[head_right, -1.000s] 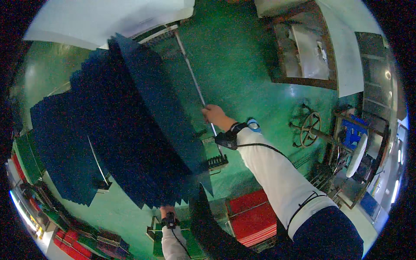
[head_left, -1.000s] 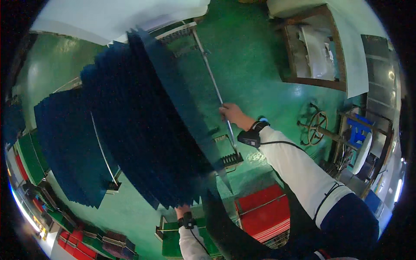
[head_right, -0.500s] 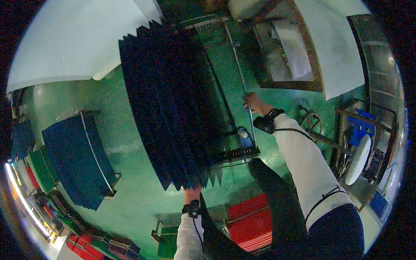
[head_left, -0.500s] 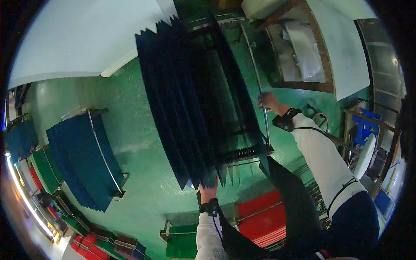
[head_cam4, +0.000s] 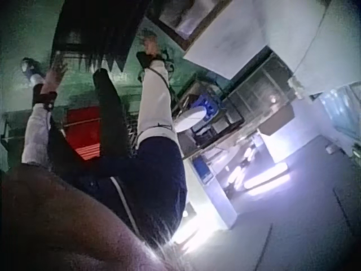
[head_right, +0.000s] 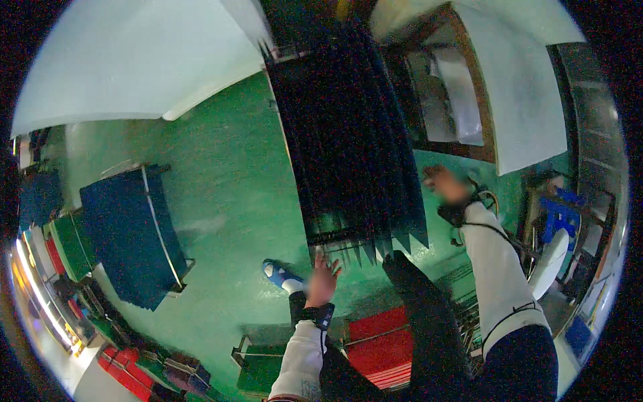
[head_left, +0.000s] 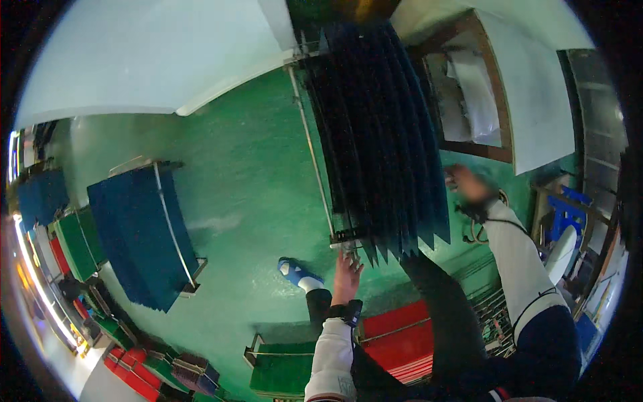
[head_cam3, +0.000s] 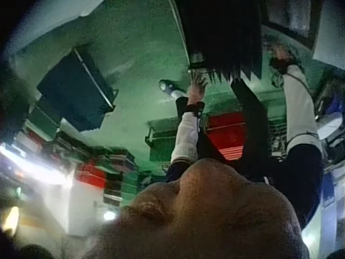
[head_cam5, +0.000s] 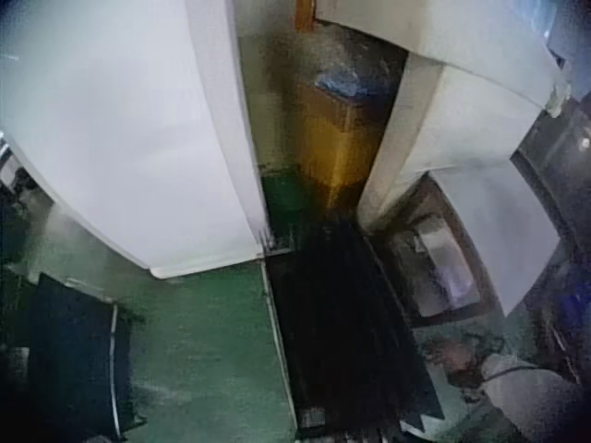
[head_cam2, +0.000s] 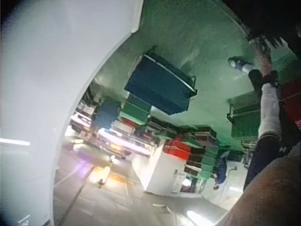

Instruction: The recorder is feeding printed circuit boards (PCBs) into a processing machine and then organizing sorting racks.

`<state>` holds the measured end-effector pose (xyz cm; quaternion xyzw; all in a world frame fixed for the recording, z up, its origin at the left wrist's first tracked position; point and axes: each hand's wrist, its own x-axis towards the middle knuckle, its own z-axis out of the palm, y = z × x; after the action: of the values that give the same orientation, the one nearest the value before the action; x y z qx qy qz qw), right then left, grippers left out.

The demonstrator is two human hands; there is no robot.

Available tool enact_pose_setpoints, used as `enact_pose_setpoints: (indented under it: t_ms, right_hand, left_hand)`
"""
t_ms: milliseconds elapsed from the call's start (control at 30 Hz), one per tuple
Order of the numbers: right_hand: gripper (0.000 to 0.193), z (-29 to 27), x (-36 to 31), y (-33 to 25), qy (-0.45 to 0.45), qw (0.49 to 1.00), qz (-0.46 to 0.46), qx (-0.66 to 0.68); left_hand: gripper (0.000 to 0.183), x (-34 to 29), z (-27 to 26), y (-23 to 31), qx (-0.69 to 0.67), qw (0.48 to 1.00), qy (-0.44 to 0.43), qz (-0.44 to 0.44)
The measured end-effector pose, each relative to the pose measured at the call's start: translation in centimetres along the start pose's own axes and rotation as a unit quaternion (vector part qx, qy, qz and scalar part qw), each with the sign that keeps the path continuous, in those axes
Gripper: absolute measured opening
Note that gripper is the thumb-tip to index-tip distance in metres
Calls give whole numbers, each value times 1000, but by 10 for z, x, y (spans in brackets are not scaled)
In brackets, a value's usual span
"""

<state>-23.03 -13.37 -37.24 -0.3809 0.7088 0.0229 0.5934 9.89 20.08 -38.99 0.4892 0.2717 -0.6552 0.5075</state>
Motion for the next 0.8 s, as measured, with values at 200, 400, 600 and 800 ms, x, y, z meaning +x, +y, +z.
enact_pose_setpoints:
  t_ms: [200, 400, 600, 800]
  right_hand:
    - [10, -22, -75, 111, -56, 745, -337, -573]
    - [9, 44, -142, 173, -138, 674, -376, -621]
    - [19, 145, -200, 120, -144, 723, -315, -597]
    - [22, 329, -245, -74, -111, 954, -104, -259]
  left_hand:
    - [63, -49, -21, 36, 140, 986, 86, -20]
    - [52, -90, -94, 90, 140, 985, 101, 3]
    - [48, -148, -153, 167, 72, 989, 54, 118]
    - [46, -209, -231, 250, 37, 975, 182, 124]
